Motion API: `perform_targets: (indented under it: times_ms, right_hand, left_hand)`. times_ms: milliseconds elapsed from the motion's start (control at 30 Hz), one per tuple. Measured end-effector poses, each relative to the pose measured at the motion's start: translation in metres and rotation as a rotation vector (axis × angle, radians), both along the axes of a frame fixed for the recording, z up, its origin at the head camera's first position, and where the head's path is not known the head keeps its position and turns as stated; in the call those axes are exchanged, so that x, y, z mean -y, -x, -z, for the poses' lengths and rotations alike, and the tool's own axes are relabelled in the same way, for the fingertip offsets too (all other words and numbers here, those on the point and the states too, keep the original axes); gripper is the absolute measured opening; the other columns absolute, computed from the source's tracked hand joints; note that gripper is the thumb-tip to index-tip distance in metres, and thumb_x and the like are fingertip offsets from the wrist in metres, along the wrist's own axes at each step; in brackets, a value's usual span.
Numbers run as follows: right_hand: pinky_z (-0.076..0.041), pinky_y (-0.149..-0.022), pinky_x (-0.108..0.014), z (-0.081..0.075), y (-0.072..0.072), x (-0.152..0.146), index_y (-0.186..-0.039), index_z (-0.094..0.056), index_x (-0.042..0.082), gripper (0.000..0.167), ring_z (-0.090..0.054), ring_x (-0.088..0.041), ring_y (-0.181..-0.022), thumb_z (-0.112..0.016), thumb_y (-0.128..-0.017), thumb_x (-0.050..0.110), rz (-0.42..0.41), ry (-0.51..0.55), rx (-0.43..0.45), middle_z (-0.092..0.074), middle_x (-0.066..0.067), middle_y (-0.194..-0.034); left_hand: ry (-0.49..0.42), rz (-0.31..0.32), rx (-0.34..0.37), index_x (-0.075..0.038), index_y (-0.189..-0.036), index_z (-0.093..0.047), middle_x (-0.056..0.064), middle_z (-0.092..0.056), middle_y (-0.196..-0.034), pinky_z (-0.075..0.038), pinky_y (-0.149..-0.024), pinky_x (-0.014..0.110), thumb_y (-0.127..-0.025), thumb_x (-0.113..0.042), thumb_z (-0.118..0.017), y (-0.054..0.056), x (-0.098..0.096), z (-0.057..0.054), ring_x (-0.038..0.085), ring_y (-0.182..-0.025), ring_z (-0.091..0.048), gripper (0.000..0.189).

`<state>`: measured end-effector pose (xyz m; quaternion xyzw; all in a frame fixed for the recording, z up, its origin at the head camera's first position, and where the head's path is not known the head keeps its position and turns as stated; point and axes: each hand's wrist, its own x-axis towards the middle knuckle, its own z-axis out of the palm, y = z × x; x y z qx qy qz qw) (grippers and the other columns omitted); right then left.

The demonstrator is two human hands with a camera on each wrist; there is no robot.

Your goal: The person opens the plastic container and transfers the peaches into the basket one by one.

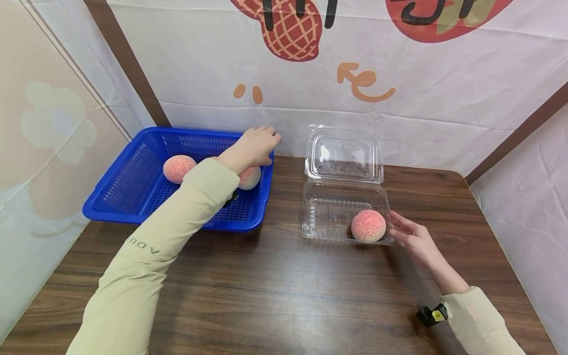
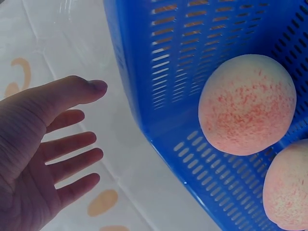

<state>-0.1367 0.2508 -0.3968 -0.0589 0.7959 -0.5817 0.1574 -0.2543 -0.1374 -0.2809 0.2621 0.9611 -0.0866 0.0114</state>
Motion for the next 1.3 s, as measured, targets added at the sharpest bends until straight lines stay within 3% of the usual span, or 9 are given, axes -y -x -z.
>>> perform_targets:
  times_ms: [500, 967, 1300]
  right_hand:
    - [-0.039, -0.084, -0.011, -0.002, 0.001, -0.001, -0.141, -0.018, -0.006, 0.057, -0.024, -0.035, -0.130, -0.046, -0.094, 0.008, -0.007, -0.011, 0.010, -0.024, -0.025, -0.143]
    - [-0.039, -0.089, -0.017, -0.003, 0.002, -0.001, -0.142, -0.017, -0.005, 0.056, -0.024, -0.035, -0.131, -0.044, -0.094, 0.007, -0.014, -0.023, 0.015, -0.024, -0.024, -0.144]
    - [-0.039, -0.086, -0.014, -0.003, 0.001, -0.001, -0.141, -0.018, -0.006, 0.056, -0.024, -0.036, -0.130, -0.045, -0.094, 0.008, -0.010, -0.015, 0.010, -0.024, -0.025, -0.143]
  left_hand:
    - [0.027, 0.026, -0.017, -0.001, -0.125, -0.046, 0.017, -0.049, -0.119, -0.039, -0.090, 0.047, -0.078, -0.024, -0.070, 0.000, -0.017, -0.006, 0.034, -0.110, -0.046, 0.058]
    - [0.038, 0.055, -0.048, -0.001, -0.123, -0.048, 0.016, -0.051, -0.117, -0.041, -0.089, 0.045, -0.076, -0.025, -0.072, -0.002, -0.031, -0.007, 0.032, -0.108, -0.047, 0.058]
    - [0.058, 0.070, -0.050, -0.001, -0.126, -0.046, 0.016, -0.050, -0.121, -0.040, -0.092, 0.044, -0.077, -0.023, -0.070, -0.004, -0.042, -0.007, 0.032, -0.110, -0.047, 0.059]
